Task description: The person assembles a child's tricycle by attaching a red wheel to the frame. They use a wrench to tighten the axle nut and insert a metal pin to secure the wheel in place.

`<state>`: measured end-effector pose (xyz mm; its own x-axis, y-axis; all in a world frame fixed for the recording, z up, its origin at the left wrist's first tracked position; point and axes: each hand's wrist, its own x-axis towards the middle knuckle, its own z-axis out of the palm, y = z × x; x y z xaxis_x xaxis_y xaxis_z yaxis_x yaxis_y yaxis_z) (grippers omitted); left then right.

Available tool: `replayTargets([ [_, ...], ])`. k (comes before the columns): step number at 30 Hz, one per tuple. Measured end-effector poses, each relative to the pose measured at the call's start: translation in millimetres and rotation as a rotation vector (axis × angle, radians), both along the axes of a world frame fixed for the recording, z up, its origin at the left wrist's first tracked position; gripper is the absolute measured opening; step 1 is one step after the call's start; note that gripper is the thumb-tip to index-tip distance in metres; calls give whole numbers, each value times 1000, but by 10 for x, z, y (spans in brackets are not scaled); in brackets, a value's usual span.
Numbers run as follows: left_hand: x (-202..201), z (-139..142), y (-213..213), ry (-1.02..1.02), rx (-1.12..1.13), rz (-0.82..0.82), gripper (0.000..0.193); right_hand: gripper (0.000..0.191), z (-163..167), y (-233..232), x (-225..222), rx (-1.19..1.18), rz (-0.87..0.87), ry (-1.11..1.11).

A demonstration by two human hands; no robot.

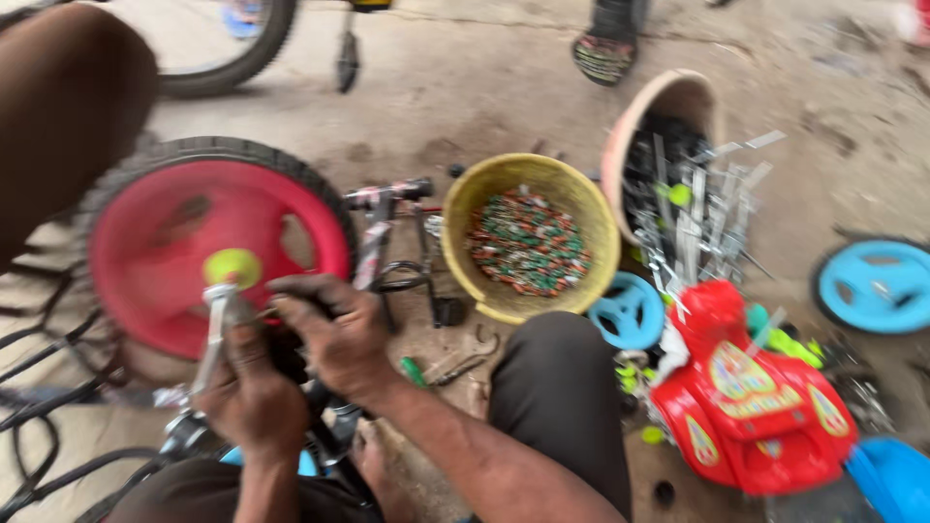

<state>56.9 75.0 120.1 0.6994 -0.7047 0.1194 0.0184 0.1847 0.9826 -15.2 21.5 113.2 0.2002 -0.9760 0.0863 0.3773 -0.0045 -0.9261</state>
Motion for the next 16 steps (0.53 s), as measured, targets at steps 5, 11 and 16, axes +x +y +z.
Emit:
replayTargets([
  [5, -105, 140, 6, -193, -106, -23, 34, 16, 45, 68, 17, -127, -88, 6],
  [11, -128, 102, -28, -90, -182, -73, 32, 14, -49, 142, -105, -374, -142, 211],
  [16, -154, 122, 59, 209, -156, -153, 38, 17, -325, 19, -77, -208, 75, 36],
])
